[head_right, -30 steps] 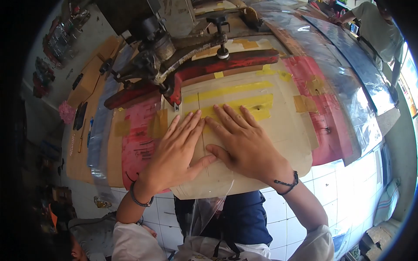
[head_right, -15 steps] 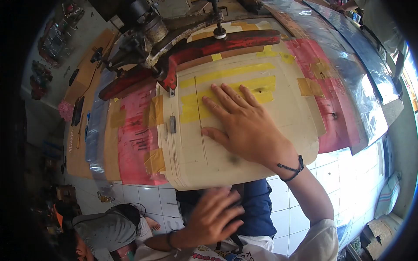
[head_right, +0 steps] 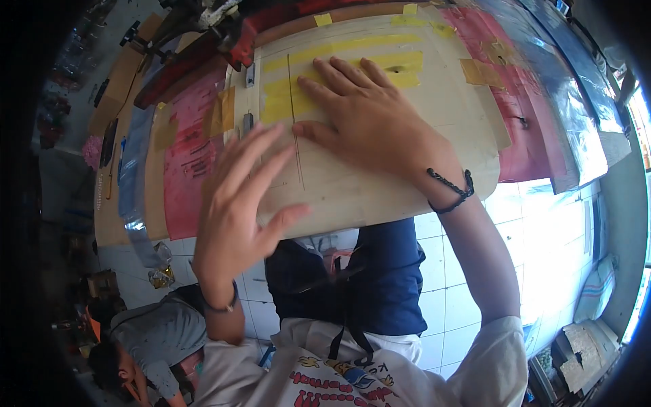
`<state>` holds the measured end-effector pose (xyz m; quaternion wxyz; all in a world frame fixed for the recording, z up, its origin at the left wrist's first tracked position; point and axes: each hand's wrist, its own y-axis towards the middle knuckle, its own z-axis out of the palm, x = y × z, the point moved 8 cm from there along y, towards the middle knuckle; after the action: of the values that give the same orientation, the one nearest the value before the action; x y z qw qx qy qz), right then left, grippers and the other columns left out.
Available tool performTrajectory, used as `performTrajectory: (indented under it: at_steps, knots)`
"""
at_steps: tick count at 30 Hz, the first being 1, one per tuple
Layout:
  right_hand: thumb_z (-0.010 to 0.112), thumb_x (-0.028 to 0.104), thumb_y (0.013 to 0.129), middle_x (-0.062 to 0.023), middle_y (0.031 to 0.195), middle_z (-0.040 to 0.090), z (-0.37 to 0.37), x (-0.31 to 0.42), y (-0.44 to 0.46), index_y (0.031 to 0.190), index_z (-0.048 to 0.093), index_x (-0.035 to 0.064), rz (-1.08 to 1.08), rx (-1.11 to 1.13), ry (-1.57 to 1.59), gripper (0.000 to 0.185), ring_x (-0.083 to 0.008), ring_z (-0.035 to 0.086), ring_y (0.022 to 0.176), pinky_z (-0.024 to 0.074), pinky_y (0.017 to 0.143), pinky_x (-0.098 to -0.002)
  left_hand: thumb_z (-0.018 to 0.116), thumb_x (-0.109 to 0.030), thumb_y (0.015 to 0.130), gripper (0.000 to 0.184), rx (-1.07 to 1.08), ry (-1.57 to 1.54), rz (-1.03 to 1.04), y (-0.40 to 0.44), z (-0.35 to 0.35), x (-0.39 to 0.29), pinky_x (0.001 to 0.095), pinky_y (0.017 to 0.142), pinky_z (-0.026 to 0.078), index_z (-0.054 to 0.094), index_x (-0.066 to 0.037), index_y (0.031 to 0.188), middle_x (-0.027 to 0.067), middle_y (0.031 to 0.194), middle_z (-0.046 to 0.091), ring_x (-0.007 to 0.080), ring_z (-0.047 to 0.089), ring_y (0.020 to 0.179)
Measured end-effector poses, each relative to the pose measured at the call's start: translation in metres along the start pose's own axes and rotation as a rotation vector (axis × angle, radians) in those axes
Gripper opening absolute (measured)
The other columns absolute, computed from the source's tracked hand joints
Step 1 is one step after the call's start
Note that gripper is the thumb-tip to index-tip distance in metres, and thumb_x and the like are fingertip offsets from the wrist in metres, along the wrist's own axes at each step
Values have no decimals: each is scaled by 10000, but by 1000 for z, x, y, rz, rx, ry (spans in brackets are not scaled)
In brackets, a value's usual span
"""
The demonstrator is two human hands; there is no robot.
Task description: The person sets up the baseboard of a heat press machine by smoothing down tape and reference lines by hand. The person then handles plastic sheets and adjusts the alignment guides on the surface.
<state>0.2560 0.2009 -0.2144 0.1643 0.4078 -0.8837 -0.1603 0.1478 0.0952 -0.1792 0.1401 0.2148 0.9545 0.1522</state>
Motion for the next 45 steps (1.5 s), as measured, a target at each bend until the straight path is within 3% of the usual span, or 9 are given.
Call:
performTrajectory:
  at_steps: [4,8,11,17,20,26,35,38,45]
  knots:
    - [458,456,1003,-197,1514,438,-2,-1,2,1432,506,65,8,-18,-1,582,-328,335,1456,197,1220,-466,687,-581,838,748,9,110,-16,21,7,22,520,1156,328,598,14,1283,221,1417,520,381,490,1324]
    - [440,483,1021,-200,1545,383,-3,1,5,1467,443,40,18,73,-7,629,-333,305,1467,217,1220,-453,755,-469,819,723,47,-16,-148,25,16,43,472,1135,357,569,24,1315,204,1476,466,404,449,1359]
    - [411,478,1032,-222,1512,411,-1,-1,32,1427,465,6,-53,353,1,618,-355,333,1448,268,1199,-455,791,-374,798,694,-7,-77,-163,24,18,44,438,1105,396,562,29,1314,200,1461,479,386,476,1340]
    - [378,477,1041,-241,1465,445,46,-13,92,1362,500,-9,-18,4,-59,595,-377,363,1425,294,1183,-487,820,-433,753,747,-15,-159,-193,26,21,48,457,1081,399,579,32,1287,203,1378,519,371,496,1292]
    - [363,544,1020,-219,1560,348,61,-14,104,1463,436,20,52,160,-71,689,-345,300,1473,211,1215,-492,825,-307,755,723,12,-117,-180,26,19,45,437,1089,409,546,31,1330,205,1461,481,379,495,1326]
    - [410,386,1042,-219,1535,391,53,-7,91,1445,466,26,-40,220,-128,543,-341,335,1459,244,1207,-484,804,-359,776,753,-13,-84,-152,24,22,46,441,1106,388,530,45,1350,219,1468,474,387,484,1336]
    - [433,300,1041,-230,1434,513,18,-11,44,1354,534,-2,-154,-69,-15,446,-337,435,1391,317,1177,-437,739,-321,843,727,-52,-100,-206,23,27,54,432,1132,356,485,86,1390,248,1481,451,389,458,1361]
    - [374,277,1061,-344,1433,447,17,-14,59,1398,414,-130,-173,126,135,530,-429,388,1395,280,1190,-441,716,-302,855,710,-36,-120,-125,24,24,49,429,1145,337,474,89,1395,251,1494,435,390,439,1377]
    - [412,277,1046,-301,1404,500,18,-17,59,1354,486,-82,-196,-5,140,479,-410,431,1368,306,1176,-457,747,-322,808,756,17,-113,-134,26,25,48,439,1141,339,482,86,1387,245,1492,440,397,437,1377]
